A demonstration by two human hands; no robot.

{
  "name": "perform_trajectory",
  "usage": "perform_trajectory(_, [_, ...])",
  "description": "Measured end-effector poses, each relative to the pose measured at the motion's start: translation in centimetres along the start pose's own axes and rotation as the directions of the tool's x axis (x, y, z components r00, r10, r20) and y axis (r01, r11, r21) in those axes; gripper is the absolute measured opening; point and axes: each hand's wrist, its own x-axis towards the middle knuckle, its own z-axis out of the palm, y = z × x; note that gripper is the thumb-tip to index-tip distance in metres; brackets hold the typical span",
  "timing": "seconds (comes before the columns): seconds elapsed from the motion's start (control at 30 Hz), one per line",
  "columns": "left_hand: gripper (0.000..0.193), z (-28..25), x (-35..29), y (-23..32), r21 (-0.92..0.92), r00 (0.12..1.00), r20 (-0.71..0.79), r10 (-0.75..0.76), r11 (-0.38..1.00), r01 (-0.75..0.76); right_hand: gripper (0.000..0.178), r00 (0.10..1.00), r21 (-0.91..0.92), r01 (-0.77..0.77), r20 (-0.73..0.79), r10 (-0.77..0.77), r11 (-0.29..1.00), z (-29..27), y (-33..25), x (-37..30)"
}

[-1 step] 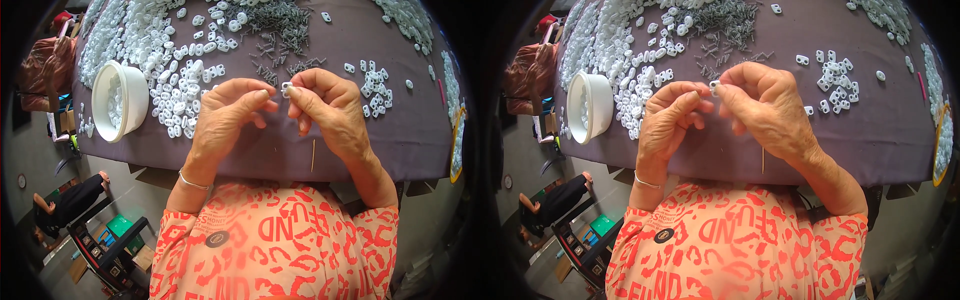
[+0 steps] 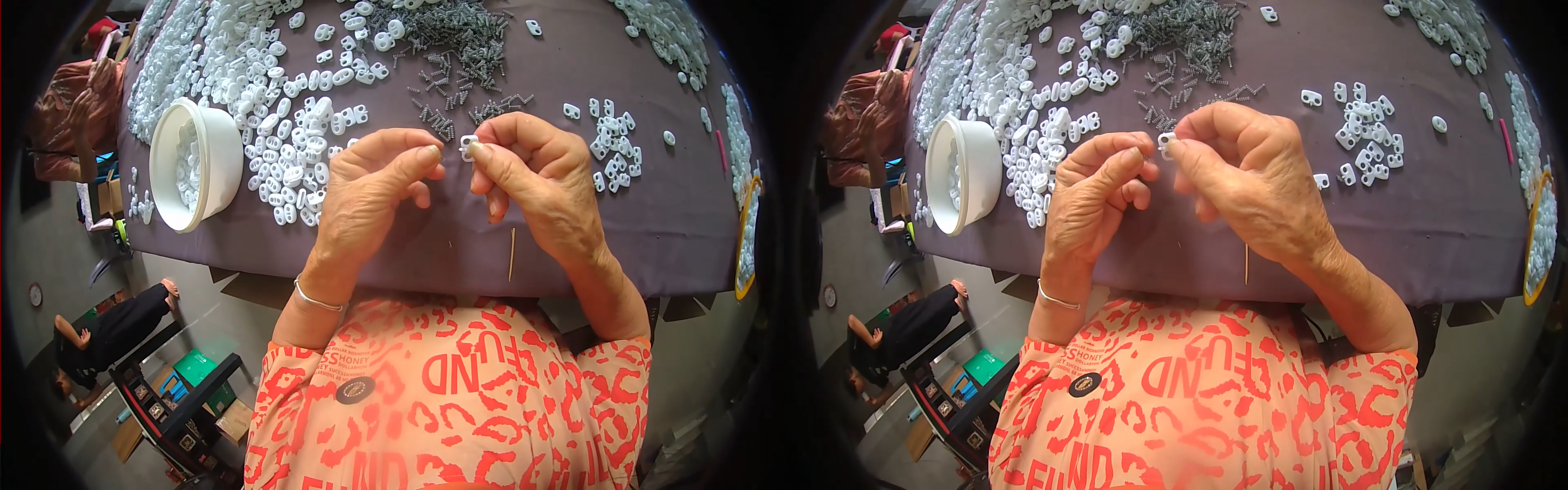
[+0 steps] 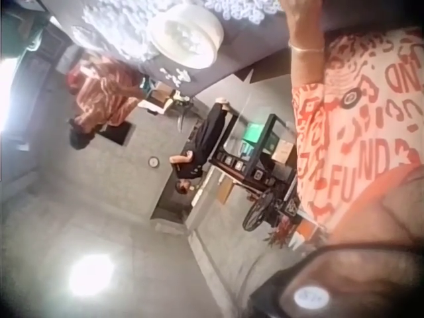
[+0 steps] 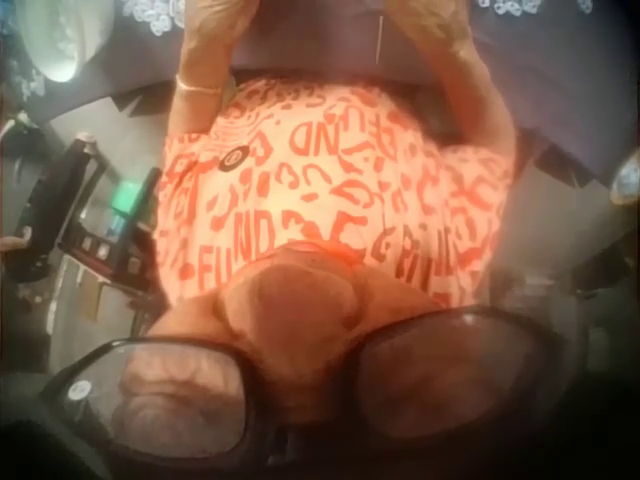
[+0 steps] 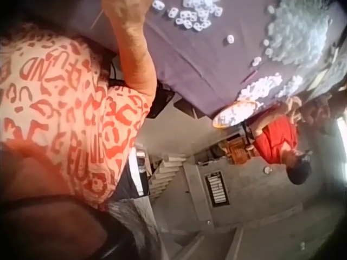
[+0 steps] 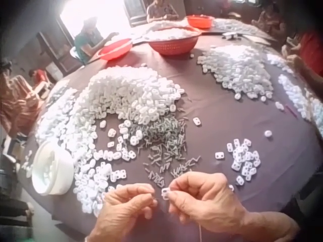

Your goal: The person assembles cord locks by hand, inserting springs into plastic components and pressing the pieces together.

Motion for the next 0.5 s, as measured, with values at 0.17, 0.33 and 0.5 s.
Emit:
perform_trajectory(0.17, [0.016,0.2,-0.1,-0.3,-0.268,0.998,0.044,-0.054,0.961,0.064,0.013,0.996,-0.064,0.067,-0.054,-0.071,0.996,0.4,0.3,-0.4])
perform_trajectory(0.33, [0.015,0.7,-0.3,-0.9,-0.339,0.998,0.045,-0.032,0.94,0.046,0.013,0.995,-0.08,0.089,-0.039,-0.092,0.993,0.5,0.7,-0.5])
perform_trajectory(0.5, [0.014,1.1,-0.3,-1.0,-0.323,0.999,0.039,-0.005,0.946,0.017,0.013,0.99,-0.193,0.125,-0.043,-0.136,0.973,0.6,0.9,-0.5])
